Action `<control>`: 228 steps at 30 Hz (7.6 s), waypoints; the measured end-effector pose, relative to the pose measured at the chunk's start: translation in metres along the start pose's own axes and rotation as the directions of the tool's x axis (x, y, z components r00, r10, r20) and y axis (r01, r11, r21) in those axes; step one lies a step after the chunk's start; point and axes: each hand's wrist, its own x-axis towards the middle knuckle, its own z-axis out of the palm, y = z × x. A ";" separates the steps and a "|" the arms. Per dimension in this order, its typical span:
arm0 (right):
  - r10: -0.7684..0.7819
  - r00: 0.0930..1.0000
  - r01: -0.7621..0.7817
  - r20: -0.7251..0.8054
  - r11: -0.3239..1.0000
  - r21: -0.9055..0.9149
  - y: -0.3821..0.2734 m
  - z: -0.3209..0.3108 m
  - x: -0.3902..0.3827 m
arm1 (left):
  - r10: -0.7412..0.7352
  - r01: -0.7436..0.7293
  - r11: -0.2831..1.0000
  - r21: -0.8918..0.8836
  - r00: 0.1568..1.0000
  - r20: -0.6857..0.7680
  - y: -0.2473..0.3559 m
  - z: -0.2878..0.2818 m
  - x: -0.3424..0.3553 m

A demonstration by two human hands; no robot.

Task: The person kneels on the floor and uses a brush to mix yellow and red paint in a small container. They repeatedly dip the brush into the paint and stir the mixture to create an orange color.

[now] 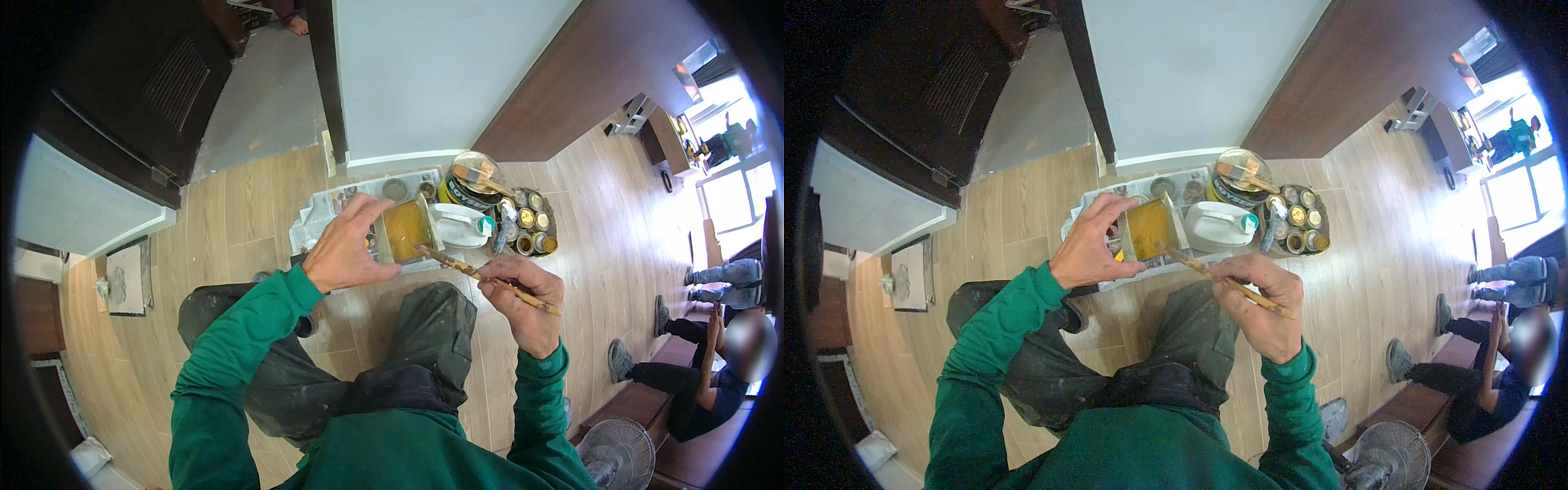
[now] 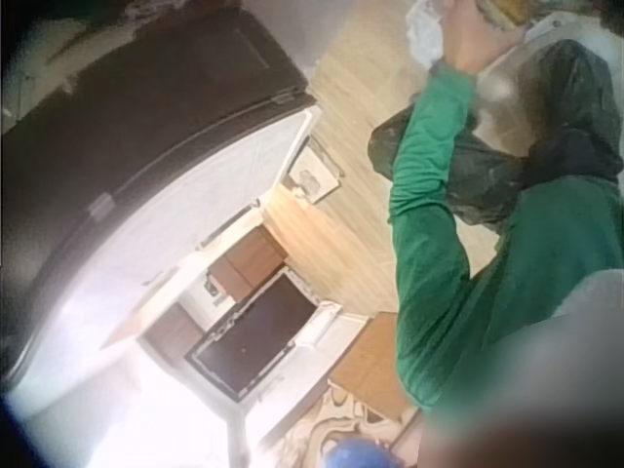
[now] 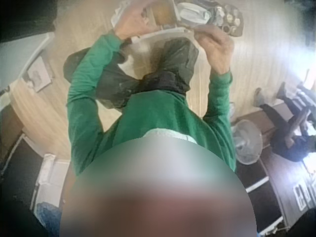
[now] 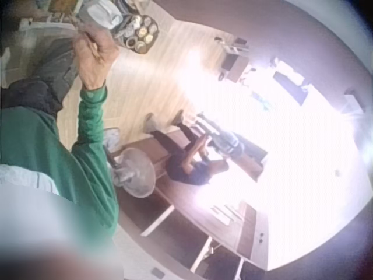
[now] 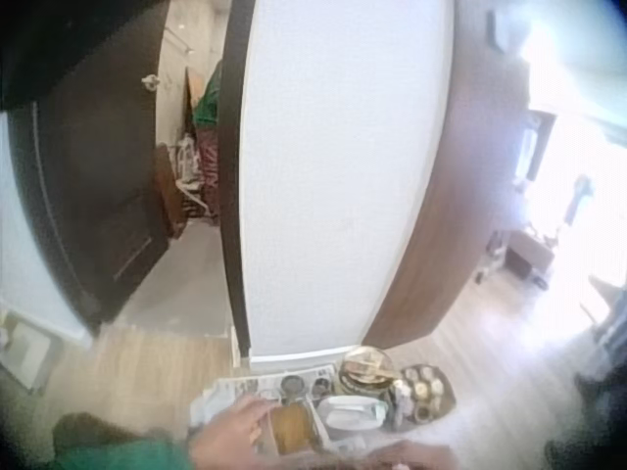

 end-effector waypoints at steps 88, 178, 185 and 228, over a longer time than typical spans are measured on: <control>0.502 0.536 -0.747 -0.679 0.656 -0.104 0.502 -0.292 0.065 | -0.355 0.333 0.920 0.208 0.931 0.082 -0.036 0.030 0.007; -0.157 0.854 0.520 0.497 0.292 -0.802 0.079 0.072 0.112 | -0.333 0.412 0.892 0.184 0.877 -0.347 -0.061 -0.041 0.005; -0.204 0.731 0.678 0.651 0.102 -0.728 -0.010 0.030 0.125 | -0.282 0.325 0.935 0.144 0.924 -0.257 -0.048 -0.015 0.017; 0.183 0.519 0.841 0.835 -0.284 -0.460 -0.067 0.069 0.164 | -0.221 0.226 0.974 0.029 0.967 -0.129 -0.015 0.001 0.024</control>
